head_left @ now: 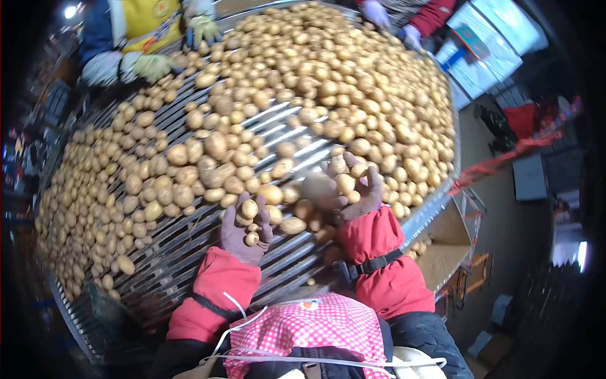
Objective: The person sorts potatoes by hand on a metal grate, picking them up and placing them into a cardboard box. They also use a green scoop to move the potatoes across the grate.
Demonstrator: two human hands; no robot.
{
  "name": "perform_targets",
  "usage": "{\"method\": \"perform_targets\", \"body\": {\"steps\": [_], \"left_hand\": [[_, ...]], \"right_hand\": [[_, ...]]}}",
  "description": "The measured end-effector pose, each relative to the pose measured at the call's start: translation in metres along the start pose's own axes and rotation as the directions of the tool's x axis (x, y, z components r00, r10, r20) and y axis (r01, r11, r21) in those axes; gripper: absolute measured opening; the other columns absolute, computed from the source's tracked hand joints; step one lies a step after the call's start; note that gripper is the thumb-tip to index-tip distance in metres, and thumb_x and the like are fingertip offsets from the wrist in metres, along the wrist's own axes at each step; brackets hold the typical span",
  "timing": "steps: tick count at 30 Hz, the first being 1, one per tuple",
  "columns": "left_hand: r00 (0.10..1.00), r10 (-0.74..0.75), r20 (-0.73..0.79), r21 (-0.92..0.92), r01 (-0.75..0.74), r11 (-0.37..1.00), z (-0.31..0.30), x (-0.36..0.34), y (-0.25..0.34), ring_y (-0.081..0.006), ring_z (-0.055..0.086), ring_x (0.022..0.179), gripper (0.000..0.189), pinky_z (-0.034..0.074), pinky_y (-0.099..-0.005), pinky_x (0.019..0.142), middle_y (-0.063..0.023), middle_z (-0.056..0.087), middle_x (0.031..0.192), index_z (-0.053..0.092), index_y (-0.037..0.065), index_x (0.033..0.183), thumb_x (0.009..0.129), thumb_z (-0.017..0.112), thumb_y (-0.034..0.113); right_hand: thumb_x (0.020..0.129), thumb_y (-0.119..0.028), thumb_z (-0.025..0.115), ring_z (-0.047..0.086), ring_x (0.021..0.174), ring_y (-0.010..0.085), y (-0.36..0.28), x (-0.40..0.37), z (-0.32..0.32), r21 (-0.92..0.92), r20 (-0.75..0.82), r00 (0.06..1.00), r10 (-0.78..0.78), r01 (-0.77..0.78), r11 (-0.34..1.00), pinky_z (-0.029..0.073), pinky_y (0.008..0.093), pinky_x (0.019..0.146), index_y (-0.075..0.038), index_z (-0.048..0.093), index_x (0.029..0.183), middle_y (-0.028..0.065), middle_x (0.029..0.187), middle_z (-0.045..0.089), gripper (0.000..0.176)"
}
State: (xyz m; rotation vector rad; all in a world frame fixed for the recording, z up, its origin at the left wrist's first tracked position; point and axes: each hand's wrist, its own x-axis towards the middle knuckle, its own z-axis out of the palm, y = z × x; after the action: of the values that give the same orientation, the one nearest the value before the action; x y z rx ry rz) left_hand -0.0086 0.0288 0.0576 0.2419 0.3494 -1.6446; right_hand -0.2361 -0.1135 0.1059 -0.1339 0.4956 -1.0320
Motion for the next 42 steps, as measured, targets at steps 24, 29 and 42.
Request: {"method": "perform_targets", "body": {"steps": [24, 29, 42], "left_hand": [[0.763, -0.475, -0.439, 0.508, 0.647, 0.569, 0.086, 0.065, -0.393, -0.0271, 0.063, 0.107, 0.037, 0.059, -0.0285, 0.075, -0.0139, 0.058, 0.129, 0.053, 0.017, 0.131, 0.099, 0.051, 0.034], [0.771, -0.516, -0.373, 0.752, 0.577, 0.318, 0.119, 0.106, -0.525, -0.0304, 0.062, 0.109, 0.039, 0.057, -0.0450, 0.086, -0.0140, 0.059, 0.122, 0.054, 0.014, 0.122, 0.096, 0.053, 0.044], [0.791, -0.560, -0.245, 0.845, 0.458, 0.277, 0.060, 0.085, -0.377, -0.0295, 0.056, 0.115, 0.068, 0.054, -0.0410, 0.089, -0.0191, 0.040, 0.143, 0.035, 0.004, 0.143, 0.095, 0.056, 0.048]], "right_hand": [[0.091, -0.052, 0.055, 0.056, 0.116, 0.0265, -0.264, -0.404, -0.303, 0.006, -0.652, 0.419, -0.632, 0.836, 0.549, 0.053, 0.0309, 0.078, -0.007, 0.043, 0.138, 0.0190, 0.136, 0.049, 0.066], [0.091, -0.054, 0.053, 0.061, 0.103, 0.0208, -0.154, -0.484, -0.324, 0.014, -0.789, 0.297, -0.537, 0.884, 0.468, 0.052, 0.0265, 0.063, -0.005, 0.041, 0.143, 0.0189, 0.139, 0.050, 0.072], [0.097, -0.050, 0.047, 0.061, 0.103, 0.0206, -0.168, -0.419, -0.286, -0.096, -0.574, 0.543, -0.613, 0.699, 0.709, 0.053, 0.0258, 0.071, -0.006, 0.040, 0.143, 0.0168, 0.140, 0.049, 0.064]]}}
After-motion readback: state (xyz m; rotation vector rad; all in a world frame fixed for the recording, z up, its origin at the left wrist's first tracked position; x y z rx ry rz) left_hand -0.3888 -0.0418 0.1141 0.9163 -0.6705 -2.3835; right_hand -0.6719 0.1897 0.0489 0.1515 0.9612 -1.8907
